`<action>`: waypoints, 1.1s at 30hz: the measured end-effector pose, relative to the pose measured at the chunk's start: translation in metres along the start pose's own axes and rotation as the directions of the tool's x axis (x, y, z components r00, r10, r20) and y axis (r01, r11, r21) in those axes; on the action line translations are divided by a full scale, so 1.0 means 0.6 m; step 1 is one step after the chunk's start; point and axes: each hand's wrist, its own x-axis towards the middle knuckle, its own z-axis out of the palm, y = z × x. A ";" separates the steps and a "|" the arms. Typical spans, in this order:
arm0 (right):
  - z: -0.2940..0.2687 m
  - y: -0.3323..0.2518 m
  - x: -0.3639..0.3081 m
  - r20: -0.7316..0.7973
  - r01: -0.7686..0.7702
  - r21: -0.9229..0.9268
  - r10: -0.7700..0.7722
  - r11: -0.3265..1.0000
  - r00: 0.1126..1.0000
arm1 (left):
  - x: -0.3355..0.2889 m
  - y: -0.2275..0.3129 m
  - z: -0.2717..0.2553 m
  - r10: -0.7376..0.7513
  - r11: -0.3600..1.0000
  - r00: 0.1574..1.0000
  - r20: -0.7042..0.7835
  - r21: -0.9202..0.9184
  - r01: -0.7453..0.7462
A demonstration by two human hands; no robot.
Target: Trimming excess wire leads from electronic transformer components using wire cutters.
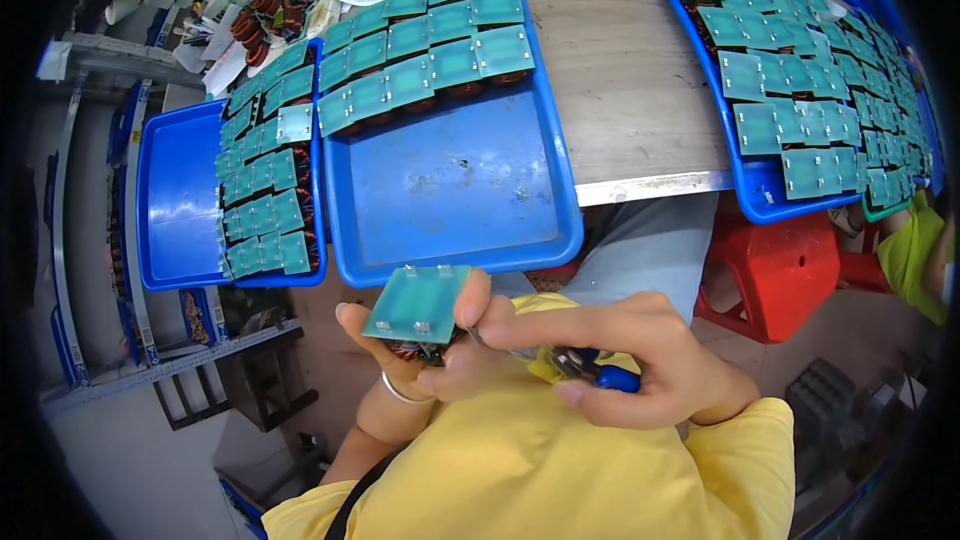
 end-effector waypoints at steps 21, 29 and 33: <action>-0.009 0.041 -0.038 -0.247 -0.115 0.129 0.145 0.985 0.958 | -0.008 0.066 0.017 0.077 0.940 0.992 -0.096 0.340 -0.040; -0.034 0.071 -0.019 -0.175 -0.137 0.262 0.186 0.955 0.967 | -0.117 0.160 0.025 0.790 0.327 0.605 -0.100 0.903 -0.278; -0.047 0.084 0.010 -0.337 -0.149 0.151 0.192 0.977 0.922 | -0.153 0.186 0.018 0.916 0.218 0.387 -0.104 0.940 -0.263</action>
